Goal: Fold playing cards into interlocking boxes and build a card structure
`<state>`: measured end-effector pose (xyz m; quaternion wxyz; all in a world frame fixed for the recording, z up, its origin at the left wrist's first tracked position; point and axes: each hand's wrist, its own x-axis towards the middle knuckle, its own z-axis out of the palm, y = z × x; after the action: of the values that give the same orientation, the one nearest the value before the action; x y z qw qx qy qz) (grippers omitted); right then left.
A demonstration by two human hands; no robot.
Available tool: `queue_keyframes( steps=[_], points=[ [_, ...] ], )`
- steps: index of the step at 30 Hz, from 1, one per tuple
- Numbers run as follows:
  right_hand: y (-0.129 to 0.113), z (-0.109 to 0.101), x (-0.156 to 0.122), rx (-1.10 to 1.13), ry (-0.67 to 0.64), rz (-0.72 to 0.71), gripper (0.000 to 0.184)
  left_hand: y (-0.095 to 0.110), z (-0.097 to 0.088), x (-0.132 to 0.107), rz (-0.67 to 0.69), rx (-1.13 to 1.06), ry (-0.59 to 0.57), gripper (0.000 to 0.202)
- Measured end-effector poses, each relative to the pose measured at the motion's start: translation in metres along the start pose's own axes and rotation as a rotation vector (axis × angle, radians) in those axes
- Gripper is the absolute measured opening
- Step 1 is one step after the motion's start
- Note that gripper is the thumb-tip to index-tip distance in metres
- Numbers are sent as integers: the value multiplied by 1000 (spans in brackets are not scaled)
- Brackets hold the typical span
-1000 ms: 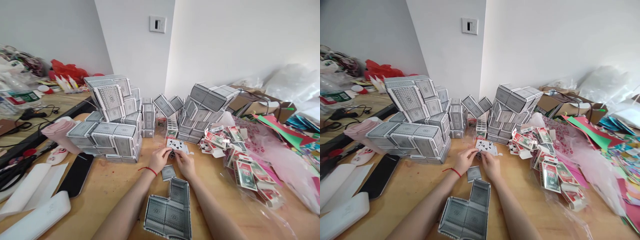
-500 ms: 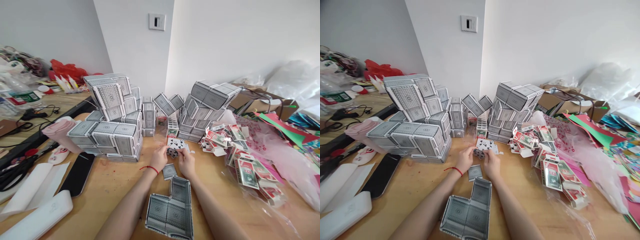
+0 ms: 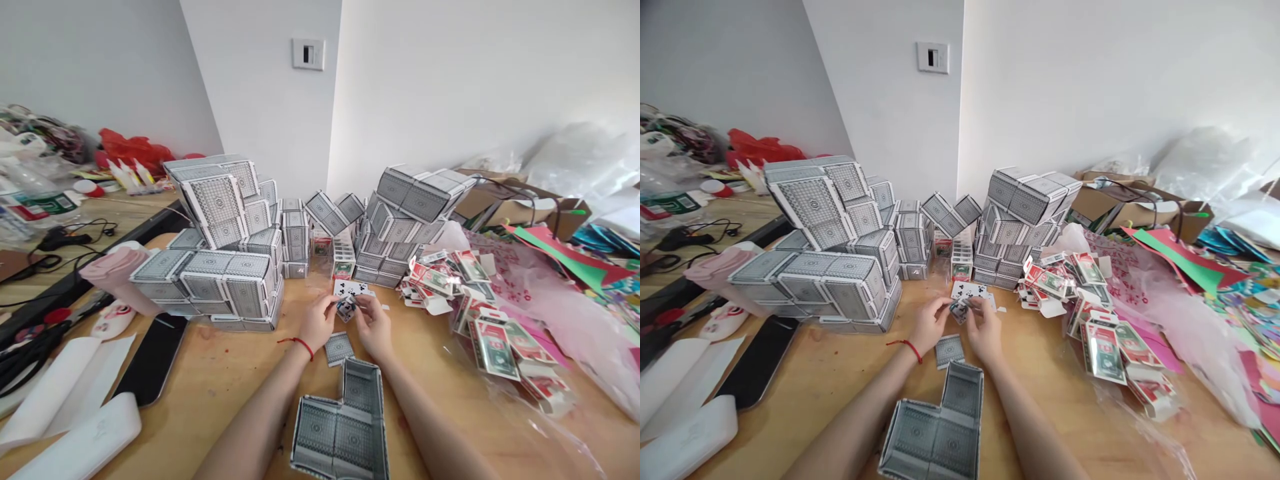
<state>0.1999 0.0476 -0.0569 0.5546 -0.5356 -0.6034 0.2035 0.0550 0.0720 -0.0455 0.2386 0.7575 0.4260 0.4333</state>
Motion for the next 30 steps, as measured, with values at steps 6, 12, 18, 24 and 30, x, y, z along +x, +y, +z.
queue_keyframes(
  steps=[6,12,18,24,30],
  points=[
    [-10,-5,1,-219,23,-241,15,10,-2,-2,156,73,12,20],
    [-9,-3,-2,-265,23,-228,13,14,-4,-1,126,-18,99,11],
    [-8,-1,-3,-278,4,-180,22,14,-3,-2,121,-3,74,14],
    [-15,-3,-1,-282,-14,-214,13,14,0,-2,168,25,-2,19],
    [-14,-4,-1,-267,-21,-221,14,12,2,-3,151,46,21,31]
  ],
)
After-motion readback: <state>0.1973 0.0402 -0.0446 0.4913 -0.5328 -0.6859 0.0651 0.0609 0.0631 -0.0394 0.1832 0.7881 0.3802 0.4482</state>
